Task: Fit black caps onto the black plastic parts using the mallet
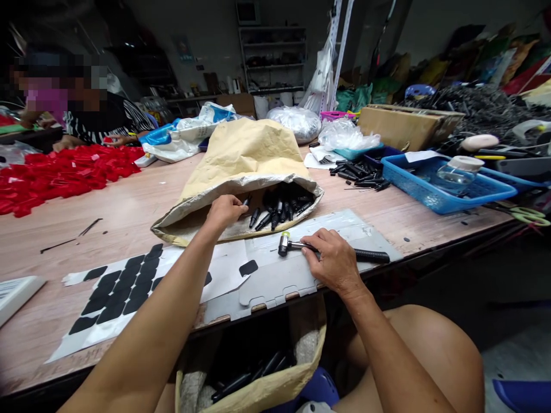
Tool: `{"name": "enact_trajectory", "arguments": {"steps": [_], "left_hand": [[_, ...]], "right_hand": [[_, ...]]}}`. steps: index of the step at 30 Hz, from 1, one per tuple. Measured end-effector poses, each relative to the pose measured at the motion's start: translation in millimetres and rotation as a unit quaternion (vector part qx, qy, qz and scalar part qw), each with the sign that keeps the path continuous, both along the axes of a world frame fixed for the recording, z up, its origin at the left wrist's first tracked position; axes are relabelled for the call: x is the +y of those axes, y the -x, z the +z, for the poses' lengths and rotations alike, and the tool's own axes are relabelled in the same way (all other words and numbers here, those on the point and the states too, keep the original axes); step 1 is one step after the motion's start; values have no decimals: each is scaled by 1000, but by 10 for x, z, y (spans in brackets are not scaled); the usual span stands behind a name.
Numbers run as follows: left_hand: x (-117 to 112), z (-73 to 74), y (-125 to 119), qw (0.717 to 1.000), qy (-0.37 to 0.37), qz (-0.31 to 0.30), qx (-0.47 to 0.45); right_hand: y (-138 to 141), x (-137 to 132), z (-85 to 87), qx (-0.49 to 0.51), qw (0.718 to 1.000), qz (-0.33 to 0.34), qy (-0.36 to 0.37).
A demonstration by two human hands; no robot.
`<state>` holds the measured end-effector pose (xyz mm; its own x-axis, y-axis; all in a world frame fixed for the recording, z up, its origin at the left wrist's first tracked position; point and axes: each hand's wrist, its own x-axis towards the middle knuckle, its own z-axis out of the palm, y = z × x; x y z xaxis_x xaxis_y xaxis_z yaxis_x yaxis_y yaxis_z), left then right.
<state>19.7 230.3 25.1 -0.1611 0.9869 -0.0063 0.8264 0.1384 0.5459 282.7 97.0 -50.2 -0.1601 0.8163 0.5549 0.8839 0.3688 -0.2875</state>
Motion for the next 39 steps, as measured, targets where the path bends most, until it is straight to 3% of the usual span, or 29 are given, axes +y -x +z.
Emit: {"name": "enact_trajectory", "arguments": {"steps": [5, 8, 11, 19, 25, 32, 35, 39], "left_hand": [[-639, 8, 341, 977, 9, -115, -180], [-954, -106, 436, 957, 51, -121, -260], [-1128, -223, 479, 944, 72, -115, -299], [-1209, -328, 497, 975, 8, -139, -173], [-1217, -400, 365, 975, -55, -196, -88], [-1228, -528, 374, 965, -110, -207, -120], [-1226, -544, 388, 964, -104, -199, -146], [-1217, -576, 398, 962, -83, -176, -189]], "right_hand": [[-3, 3, -15, 3, 1000, -4, -3], [-2, 5, -20, 1, 1000, -7, -4], [1, 5, -19, -1, 1000, -10, -8], [1, 1, -14, -9, 1000, -8, -9], [6, 2, -7, -12, 1000, -10, -2], [-7, -4, 52, -20, 1000, 22, 5], [116, -85, 204, 49, 998, 32, -16], [472, -228, 398, 179, 979, 102, -5]]}}
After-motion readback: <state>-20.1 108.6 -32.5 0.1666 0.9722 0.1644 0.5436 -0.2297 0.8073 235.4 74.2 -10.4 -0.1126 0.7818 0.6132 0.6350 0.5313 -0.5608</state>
